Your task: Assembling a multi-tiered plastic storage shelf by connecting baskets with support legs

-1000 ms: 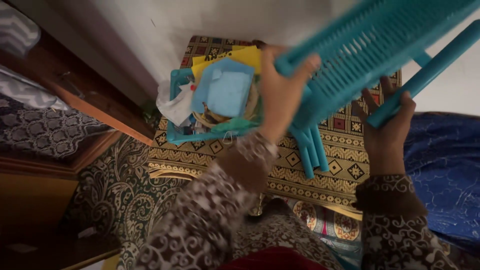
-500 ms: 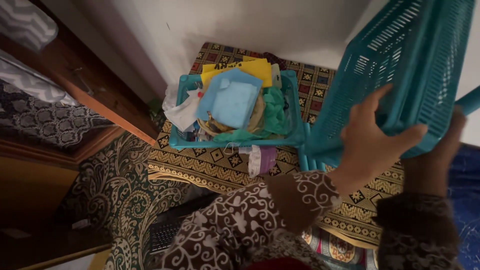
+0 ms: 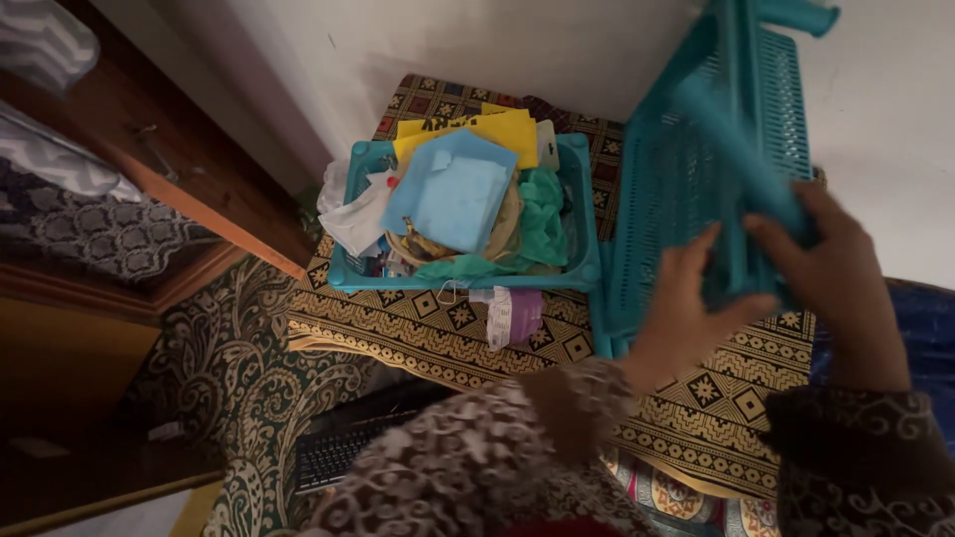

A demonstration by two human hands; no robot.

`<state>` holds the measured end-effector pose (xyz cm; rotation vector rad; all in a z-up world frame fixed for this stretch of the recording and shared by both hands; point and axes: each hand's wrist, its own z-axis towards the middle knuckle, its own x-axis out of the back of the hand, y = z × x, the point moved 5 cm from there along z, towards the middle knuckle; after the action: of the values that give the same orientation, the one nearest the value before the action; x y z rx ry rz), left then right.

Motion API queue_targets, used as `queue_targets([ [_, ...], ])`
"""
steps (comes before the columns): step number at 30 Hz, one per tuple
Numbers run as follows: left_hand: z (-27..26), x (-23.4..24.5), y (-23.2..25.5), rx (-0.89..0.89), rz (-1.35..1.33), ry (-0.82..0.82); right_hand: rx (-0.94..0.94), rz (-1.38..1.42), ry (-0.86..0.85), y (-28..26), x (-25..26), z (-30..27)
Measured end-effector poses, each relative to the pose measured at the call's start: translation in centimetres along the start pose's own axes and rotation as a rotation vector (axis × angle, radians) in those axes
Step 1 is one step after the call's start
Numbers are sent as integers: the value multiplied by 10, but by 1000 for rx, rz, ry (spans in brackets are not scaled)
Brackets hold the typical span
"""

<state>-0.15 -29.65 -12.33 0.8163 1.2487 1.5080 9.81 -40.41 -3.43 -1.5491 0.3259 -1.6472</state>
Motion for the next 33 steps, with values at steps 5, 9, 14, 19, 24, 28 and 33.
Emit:
queue_targets([
  [5, 48, 173, -66, -251, 840, 434, 51, -144, 9, -3, -14, 3],
  [9, 52, 353, -139, 28, 1157, 913, 58, -193, 31, 0, -20, 3],
  [14, 66, 406, -103, 406, 1009, 743, 89, -239, 48, -11, -18, 1],
  [19, 85, 477, -143, 591, 1075, 600, 62, -247, 32, -5, -16, -2],
  [24, 51, 483, -179, 957, 349, 290, 10, -294, 15, -14, -16, -3],
  [28, 40, 471, -189, 852, -104, 423, 26, -283, 17, -14, -19, -2],
  [33, 55, 473, -169, 455, -6, 366, 101, -331, 25, -26, -25, -2],
])
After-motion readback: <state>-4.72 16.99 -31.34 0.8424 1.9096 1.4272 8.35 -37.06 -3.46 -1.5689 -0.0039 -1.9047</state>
